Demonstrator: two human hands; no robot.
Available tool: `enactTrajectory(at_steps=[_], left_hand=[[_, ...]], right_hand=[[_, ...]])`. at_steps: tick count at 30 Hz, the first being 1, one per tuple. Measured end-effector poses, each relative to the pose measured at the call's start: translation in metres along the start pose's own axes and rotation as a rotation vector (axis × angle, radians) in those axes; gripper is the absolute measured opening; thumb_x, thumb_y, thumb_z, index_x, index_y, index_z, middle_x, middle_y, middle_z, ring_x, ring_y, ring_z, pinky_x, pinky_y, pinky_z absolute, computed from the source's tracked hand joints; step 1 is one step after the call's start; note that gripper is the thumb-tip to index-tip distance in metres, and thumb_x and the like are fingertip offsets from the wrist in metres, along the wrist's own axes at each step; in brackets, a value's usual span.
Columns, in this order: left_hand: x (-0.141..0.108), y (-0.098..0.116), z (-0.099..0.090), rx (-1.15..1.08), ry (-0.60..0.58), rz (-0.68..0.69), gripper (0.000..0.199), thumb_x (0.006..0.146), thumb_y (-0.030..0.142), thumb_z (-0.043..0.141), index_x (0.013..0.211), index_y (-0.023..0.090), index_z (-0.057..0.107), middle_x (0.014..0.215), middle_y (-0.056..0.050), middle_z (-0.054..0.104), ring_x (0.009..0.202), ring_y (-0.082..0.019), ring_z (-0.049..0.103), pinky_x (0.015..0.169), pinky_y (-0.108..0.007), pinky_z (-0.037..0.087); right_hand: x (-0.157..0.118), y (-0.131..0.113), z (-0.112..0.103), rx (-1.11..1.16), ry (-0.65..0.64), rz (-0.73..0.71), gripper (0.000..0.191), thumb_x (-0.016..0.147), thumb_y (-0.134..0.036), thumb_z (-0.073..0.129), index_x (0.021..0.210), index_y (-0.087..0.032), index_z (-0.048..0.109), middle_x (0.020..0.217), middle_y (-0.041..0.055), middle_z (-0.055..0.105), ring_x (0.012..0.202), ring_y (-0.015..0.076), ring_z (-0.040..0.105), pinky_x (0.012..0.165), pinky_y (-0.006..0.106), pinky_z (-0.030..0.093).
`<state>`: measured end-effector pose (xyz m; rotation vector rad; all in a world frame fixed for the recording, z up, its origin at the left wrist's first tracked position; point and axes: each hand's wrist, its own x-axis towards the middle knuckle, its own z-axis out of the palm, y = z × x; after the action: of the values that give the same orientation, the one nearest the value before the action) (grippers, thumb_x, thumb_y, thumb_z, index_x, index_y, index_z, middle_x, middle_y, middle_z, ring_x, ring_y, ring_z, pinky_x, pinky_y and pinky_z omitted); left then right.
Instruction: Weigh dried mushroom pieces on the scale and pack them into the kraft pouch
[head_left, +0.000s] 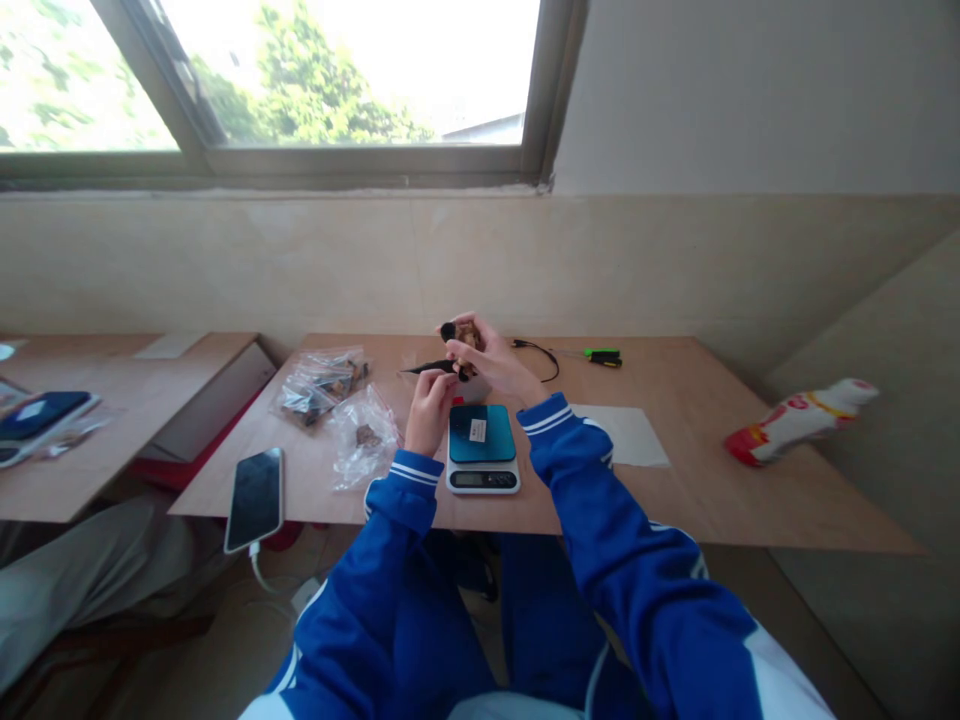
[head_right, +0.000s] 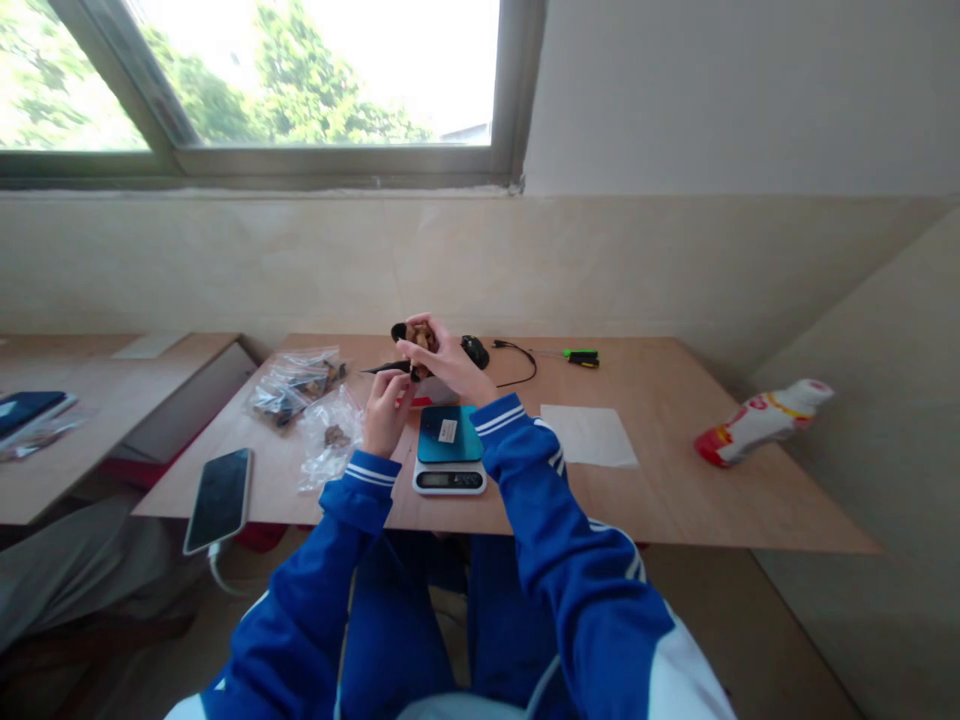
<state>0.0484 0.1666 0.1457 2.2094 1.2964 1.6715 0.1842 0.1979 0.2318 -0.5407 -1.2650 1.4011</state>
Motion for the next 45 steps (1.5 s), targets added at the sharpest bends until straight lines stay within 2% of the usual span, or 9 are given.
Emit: enactTrajectory(at_steps=[4,6,9,14,18,31,38,42,45], left_hand=[[-0.021,0.002,-0.002,-0.002,-0.006,0.033,0.02,0.093,0.022,0.046,0.096,0.022,0.066,0.1,-0.006,0.057,0.095,-0.016,0.058,0.085,-0.027,0.05],[-0.029,0.001,-0.003,-0.011,-0.021,0.062,0.023,0.093,0.02,0.044,0.097,0.023,0.067,0.1,-0.006,0.058,0.095,-0.016,0.058,0.085,-0.028,0.05],[-0.034,0.0,-0.004,-0.008,-0.003,0.066,0.024,0.093,0.02,0.045,0.099,0.024,0.068,0.099,-0.005,0.058,0.095,-0.016,0.058,0.085,-0.029,0.05],[-0.026,0.001,-0.005,0.007,0.068,0.022,0.021,0.093,0.021,0.046,0.094,0.022,0.067,0.094,-0.005,0.059,0.091,-0.016,0.057,0.083,-0.029,0.049],[-0.018,-0.002,-0.005,-0.003,0.079,0.018,0.018,0.091,0.021,0.049,0.09,0.022,0.066,0.092,-0.005,0.059,0.089,-0.017,0.057,0.081,-0.028,0.049],[-0.003,0.0,-0.004,-0.018,0.107,-0.027,0.017,0.091,0.025,0.051,0.085,0.022,0.066,0.091,-0.004,0.058,0.087,-0.016,0.057,0.081,-0.027,0.048],[0.001,-0.003,-0.005,-0.029,0.121,-0.019,0.016,0.091,0.026,0.052,0.098,0.023,0.066,0.098,-0.004,0.06,0.095,-0.016,0.059,0.087,-0.029,0.048],[0.002,-0.006,-0.006,-0.043,0.124,-0.017,0.017,0.092,0.026,0.051,0.1,0.023,0.066,0.1,-0.005,0.06,0.098,-0.016,0.059,0.091,-0.03,0.047],[0.002,-0.009,-0.006,-0.042,0.147,-0.013,0.015,0.091,0.025,0.051,0.098,0.021,0.064,0.099,-0.005,0.06,0.096,-0.017,0.059,0.089,-0.031,0.048]], right_hand=[[0.002,0.008,0.0,-0.31,-0.105,-0.183,0.031,0.069,-0.021,0.076,0.097,-0.02,0.064,0.095,-0.0021,0.066,0.084,0.011,0.061,0.079,0.02,0.051],[0.001,0.008,0.001,-0.359,-0.128,-0.237,0.03,0.067,-0.021,0.077,0.095,-0.02,0.065,0.106,0.0005,0.066,0.1,0.0151,0.059,0.095,0.028,0.046],[0.003,0.006,0.0,-0.409,-0.218,-0.246,0.028,0.065,-0.022,0.077,0.091,-0.02,0.067,0.111,0.0026,0.065,0.108,0.0192,0.058,0.104,0.036,0.039],[0.01,0.007,-0.006,-0.576,-0.394,-0.271,0.022,0.066,-0.016,0.073,0.087,-0.02,0.07,0.12,0.0059,0.063,0.115,0.0216,0.056,0.107,0.038,0.036],[0.015,0.007,-0.01,-0.722,-0.451,-0.321,0.023,0.066,-0.011,0.069,0.087,-0.021,0.069,0.128,0.0065,0.059,0.121,0.0232,0.052,0.109,0.042,0.032],[0.017,0.003,-0.022,-0.607,-0.394,-0.275,0.03,0.063,-0.017,0.079,0.091,-0.021,0.069,0.105,0.0044,0.067,0.11,0.0225,0.056,0.108,0.042,0.036],[0.02,0.008,-0.027,-0.701,-0.446,-0.338,0.02,0.084,-0.024,0.06,0.101,-0.024,0.069,0.118,0.0024,0.067,0.117,0.0211,0.057,0.107,0.045,0.037],[0.021,0.011,-0.026,-0.709,-0.415,-0.329,0.024,0.08,-0.018,0.063,0.101,-0.025,0.071,0.123,0.0014,0.066,0.118,0.0219,0.058,0.111,0.046,0.033],[0.018,0.007,-0.022,-0.688,-0.437,-0.337,0.035,0.079,-0.018,0.064,0.112,-0.029,0.067,0.128,-0.0018,0.063,0.122,0.0209,0.057,0.11,0.043,0.036]])
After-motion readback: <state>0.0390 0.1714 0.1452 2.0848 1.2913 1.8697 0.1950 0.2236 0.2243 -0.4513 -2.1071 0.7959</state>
